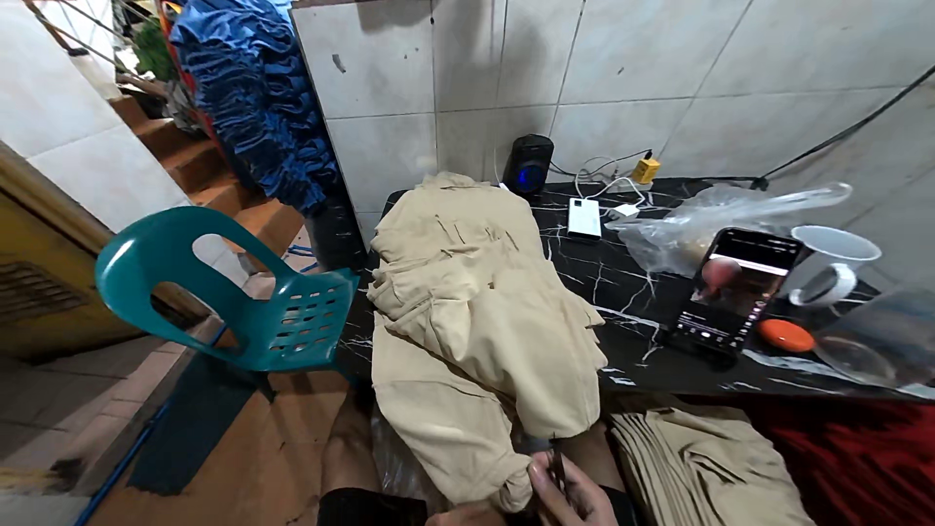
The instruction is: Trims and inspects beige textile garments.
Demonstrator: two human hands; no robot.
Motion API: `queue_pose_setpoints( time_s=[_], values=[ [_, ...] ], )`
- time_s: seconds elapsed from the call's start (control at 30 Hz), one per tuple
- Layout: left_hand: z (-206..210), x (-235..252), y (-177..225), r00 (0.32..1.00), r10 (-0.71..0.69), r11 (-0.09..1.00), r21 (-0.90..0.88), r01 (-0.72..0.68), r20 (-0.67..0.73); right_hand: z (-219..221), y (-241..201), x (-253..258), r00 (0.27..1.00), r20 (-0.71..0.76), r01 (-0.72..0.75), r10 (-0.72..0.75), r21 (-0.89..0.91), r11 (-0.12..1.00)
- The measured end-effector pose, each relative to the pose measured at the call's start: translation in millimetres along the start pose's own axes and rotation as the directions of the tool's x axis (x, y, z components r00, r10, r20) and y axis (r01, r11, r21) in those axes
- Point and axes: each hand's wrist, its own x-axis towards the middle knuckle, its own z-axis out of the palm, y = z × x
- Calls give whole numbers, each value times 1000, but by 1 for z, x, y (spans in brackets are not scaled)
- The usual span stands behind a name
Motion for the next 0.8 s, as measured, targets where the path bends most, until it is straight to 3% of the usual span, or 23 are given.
queue_pose_setpoints(
  time_s=[0.23,0.43,0.53,0.67,0.8],
  values=[
    [7,8,11,948,11,999,35,1,-319,1,1,-4,999,-13,-41,42,100,994],
    [10,8,1,917,-8,955,268,125,-399,4,-1,-3,1000,1,15,-15,63,998],
    [9,7,-7,887,-9,902,379,206,-462,5,-3,-5,997,60,58,-57,-19,998],
    [-9,6,-16,846,18,919,342,196,-533,2,0,-6,987,96,143,-130,-151,978],
    [-27,10,-17,763,98,895,392,213,-639,0,7,-5,957,48,282,-286,-386,878]
  ],
)
